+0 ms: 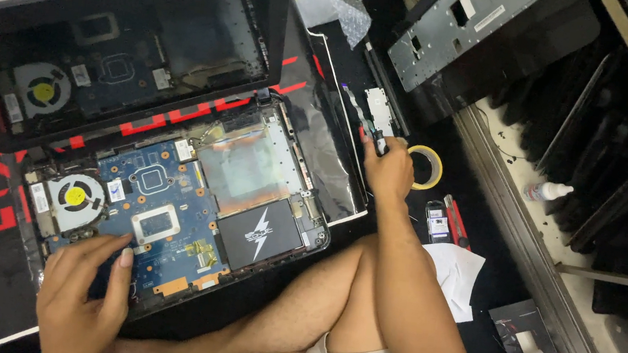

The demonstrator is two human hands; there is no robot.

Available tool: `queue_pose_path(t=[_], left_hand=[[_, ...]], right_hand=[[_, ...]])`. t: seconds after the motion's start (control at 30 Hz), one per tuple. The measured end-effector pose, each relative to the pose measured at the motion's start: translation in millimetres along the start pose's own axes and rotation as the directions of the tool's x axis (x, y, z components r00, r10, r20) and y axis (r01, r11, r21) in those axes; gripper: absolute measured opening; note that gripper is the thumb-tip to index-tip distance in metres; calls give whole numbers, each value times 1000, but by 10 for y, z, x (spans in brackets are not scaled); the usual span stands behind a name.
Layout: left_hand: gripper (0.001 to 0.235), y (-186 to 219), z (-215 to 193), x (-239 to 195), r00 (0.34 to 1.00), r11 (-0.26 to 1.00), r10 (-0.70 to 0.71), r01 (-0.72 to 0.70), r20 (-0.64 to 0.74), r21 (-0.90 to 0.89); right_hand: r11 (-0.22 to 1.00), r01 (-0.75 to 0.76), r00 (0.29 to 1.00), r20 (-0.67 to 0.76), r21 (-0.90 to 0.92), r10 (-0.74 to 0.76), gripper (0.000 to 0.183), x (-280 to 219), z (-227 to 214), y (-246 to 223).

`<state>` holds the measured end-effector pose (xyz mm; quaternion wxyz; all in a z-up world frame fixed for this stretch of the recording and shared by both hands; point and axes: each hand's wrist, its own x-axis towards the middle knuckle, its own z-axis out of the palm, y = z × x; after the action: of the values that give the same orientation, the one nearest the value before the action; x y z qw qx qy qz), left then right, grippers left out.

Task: The person sits on the floor with a disassembled laptop on their lap and uses a screwdriver to remove screws from the battery area. They then use their hands to detach and remove the battery from the laptop chassis.

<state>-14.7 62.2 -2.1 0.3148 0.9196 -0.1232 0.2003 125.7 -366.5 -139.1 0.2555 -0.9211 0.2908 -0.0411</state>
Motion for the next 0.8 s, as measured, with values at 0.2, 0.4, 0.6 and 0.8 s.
queue_pose_path(t=[0.2, 0.4, 0.6, 0.8], left_hand=[[13, 25, 21, -22, 998, 998, -33, 31, -46, -46], [14, 25, 33, -16, 999, 998, -13, 11, -35, -59], [16, 39, 28, 37, 999, 999, 13, -12, 31, -44], [16, 47, 4, 67, 997, 997, 48, -44, 62, -62]], right_hand=[[998, -43, 999, -8, 51, 44, 54, 28, 81, -108], [997, -17, 997, -67, 82, 22, 57, 84, 182, -33], [999, -37, 999, -27, -18, 37, 60, 37, 214, -72], [988, 149, 984, -99, 34, -145, 53, 240, 371, 244]])
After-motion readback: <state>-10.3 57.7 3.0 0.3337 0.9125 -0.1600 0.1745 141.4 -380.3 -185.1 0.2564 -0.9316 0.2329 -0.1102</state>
